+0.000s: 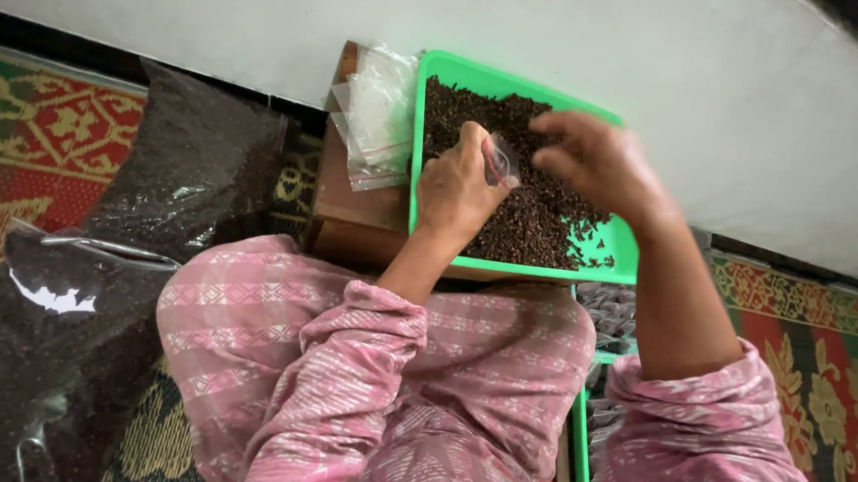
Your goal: The person fills small plastic bags with dried cloves from a green tray and places the filled bags into a larger container.
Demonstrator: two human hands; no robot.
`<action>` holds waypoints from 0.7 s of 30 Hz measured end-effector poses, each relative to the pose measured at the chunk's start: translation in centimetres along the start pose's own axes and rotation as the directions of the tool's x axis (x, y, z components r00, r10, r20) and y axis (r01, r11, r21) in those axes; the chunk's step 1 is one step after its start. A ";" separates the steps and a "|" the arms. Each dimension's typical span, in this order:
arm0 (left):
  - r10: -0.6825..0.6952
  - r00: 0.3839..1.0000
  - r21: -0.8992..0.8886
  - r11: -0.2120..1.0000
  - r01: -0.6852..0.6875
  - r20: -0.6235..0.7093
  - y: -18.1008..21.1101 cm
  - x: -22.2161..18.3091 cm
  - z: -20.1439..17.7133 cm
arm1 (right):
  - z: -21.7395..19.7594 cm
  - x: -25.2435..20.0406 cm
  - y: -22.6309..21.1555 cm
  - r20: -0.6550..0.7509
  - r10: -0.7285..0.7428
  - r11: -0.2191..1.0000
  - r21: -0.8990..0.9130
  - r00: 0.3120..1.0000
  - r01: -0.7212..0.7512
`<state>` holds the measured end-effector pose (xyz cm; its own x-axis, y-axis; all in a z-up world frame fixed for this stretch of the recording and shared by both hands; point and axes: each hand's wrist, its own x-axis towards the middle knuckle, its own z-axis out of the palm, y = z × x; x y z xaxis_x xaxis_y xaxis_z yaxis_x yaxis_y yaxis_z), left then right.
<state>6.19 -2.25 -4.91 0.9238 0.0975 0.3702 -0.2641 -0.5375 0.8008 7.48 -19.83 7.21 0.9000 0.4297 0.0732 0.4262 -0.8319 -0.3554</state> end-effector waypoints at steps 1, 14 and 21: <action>0.004 1.000 -0.002 1.000 -0.004 -0.001 -0.1 0.0 0.0 | 0.9 -0.2 0.9 -0.004 0.001 1.000 -0.003 1.000 -0.001; -0.030 1.000 -0.009 1.000 0.030 0.010 -0.2 0.0 0.1 | 3.9 -3.0 3.1 -0.001 0.008 0.995 -0.097 1.000 -0.008; -0.006 0.999 -0.017 1.000 0.007 0.038 0.4 -0.2 -0.9 | -1.0 -0.7 -3.3 -0.042 -0.048 0.992 -0.122 0.998 0.042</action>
<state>5.66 -1.67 -4.23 0.9353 0.0693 0.3470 -0.2624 -0.5222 0.8115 5.56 -17.72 9.23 0.8816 0.4541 0.1289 0.4720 -0.8496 -0.2354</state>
